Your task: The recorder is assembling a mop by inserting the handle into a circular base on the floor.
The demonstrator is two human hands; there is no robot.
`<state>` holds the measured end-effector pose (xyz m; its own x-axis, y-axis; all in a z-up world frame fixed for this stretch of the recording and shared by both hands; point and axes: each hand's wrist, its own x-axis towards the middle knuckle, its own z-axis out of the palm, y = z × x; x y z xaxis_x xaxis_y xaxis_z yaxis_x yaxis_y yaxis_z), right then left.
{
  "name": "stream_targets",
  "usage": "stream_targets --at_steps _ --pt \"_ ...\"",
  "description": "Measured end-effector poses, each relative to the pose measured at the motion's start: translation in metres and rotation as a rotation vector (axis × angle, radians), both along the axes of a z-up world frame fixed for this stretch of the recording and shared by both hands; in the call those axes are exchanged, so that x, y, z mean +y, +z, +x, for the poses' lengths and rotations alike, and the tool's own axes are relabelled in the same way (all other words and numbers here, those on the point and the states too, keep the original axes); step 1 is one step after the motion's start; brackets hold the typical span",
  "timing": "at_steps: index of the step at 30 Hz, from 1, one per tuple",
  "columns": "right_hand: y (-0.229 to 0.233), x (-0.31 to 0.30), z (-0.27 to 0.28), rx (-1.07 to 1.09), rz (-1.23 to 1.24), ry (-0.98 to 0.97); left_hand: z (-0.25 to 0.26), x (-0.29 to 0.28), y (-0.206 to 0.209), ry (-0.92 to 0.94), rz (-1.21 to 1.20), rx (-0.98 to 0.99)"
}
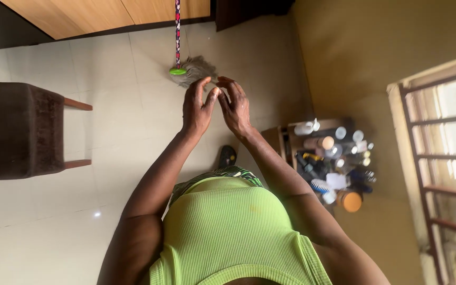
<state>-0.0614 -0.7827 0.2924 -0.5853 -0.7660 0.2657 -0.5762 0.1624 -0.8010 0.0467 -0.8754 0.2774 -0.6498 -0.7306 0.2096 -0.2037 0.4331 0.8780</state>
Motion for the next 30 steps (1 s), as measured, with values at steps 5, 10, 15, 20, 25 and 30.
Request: stream_targets --at_steps 5,10,15,20,25,30 --pt "0.005 -0.033 -0.038 0.06 -0.045 0.114 -0.031 -0.024 0.003 0.071 0.042 0.051" --pt "-0.006 -0.07 -0.056 0.017 -0.027 0.16 -0.046 -0.056 -0.001 0.115 0.024 0.029" --pt "-0.006 -0.117 -0.066 0.114 -0.057 0.218 -0.055 -0.103 -0.007 0.139 0.034 0.025" --pt "-0.011 -0.175 -0.068 0.052 -0.072 0.207 -0.062 -0.159 -0.004 0.137 -0.017 0.046" --pt "-0.02 -0.232 -0.065 0.048 -0.078 0.157 -0.063 -0.22 -0.014 0.083 -0.097 0.038" --pt "-0.032 -0.27 -0.067 0.044 -0.093 0.104 -0.07 -0.265 -0.019 0.02 -0.067 -0.003"
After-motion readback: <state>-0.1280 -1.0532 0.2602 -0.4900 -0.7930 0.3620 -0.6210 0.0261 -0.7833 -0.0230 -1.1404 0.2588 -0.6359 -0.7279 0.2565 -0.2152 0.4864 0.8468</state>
